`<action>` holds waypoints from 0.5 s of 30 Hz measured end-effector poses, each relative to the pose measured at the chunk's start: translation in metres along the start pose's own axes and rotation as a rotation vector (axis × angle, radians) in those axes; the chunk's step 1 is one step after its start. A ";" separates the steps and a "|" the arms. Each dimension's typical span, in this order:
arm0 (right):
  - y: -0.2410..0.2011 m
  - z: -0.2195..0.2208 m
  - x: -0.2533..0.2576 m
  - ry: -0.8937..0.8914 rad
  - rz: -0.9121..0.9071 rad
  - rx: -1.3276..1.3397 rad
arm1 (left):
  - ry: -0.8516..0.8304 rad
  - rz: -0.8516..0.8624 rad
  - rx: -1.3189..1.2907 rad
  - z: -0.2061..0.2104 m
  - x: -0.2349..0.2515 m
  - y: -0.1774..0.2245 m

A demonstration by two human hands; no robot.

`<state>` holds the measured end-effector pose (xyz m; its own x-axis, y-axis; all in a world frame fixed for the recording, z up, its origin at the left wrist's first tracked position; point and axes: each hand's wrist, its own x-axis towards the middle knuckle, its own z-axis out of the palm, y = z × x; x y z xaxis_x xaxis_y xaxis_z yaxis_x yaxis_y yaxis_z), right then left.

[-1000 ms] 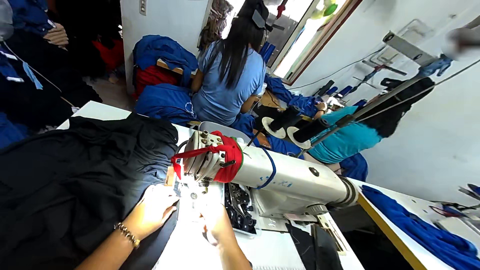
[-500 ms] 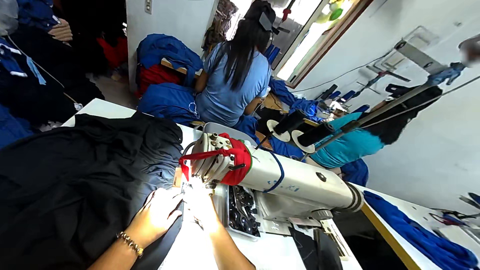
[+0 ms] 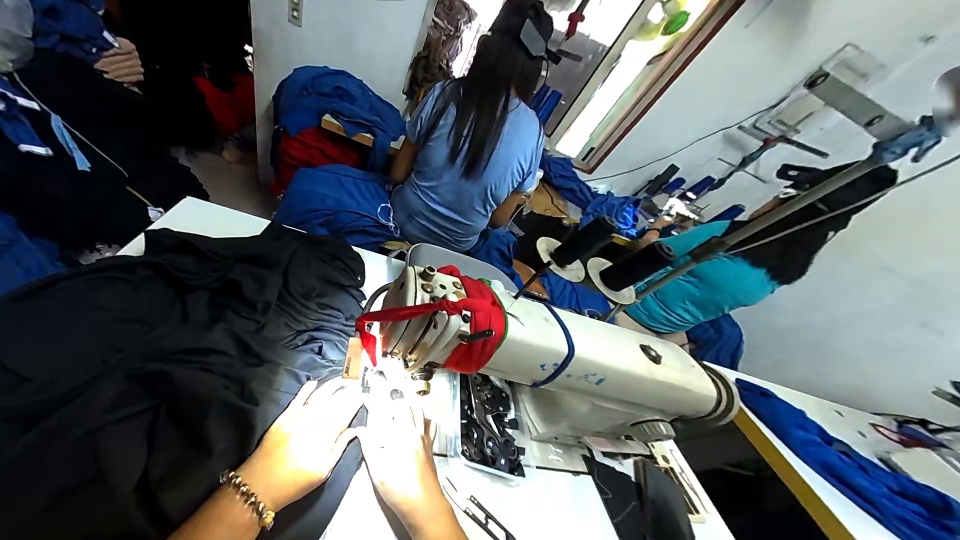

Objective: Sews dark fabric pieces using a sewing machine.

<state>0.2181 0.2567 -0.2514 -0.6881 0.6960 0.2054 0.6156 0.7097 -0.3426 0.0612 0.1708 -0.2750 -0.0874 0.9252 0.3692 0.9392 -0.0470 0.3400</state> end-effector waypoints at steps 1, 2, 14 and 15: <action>-0.002 0.000 0.000 -0.023 0.010 -0.038 | -0.002 0.002 0.009 0.000 -0.001 -0.001; -0.004 -0.002 0.001 -0.056 0.031 -0.059 | -0.011 -0.001 0.016 0.000 -0.001 -0.002; -0.014 -0.011 0.008 -0.274 0.124 -0.128 | -0.055 -0.008 0.014 -0.002 0.000 -0.006; -0.014 -0.012 0.009 -0.291 0.129 -0.126 | -0.059 -0.009 0.018 -0.003 0.000 -0.006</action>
<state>0.2073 0.2544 -0.2338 -0.6710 0.7334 -0.1088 0.7349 0.6384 -0.2289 0.0550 0.1704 -0.2746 -0.0770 0.9463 0.3139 0.9444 -0.0317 0.3272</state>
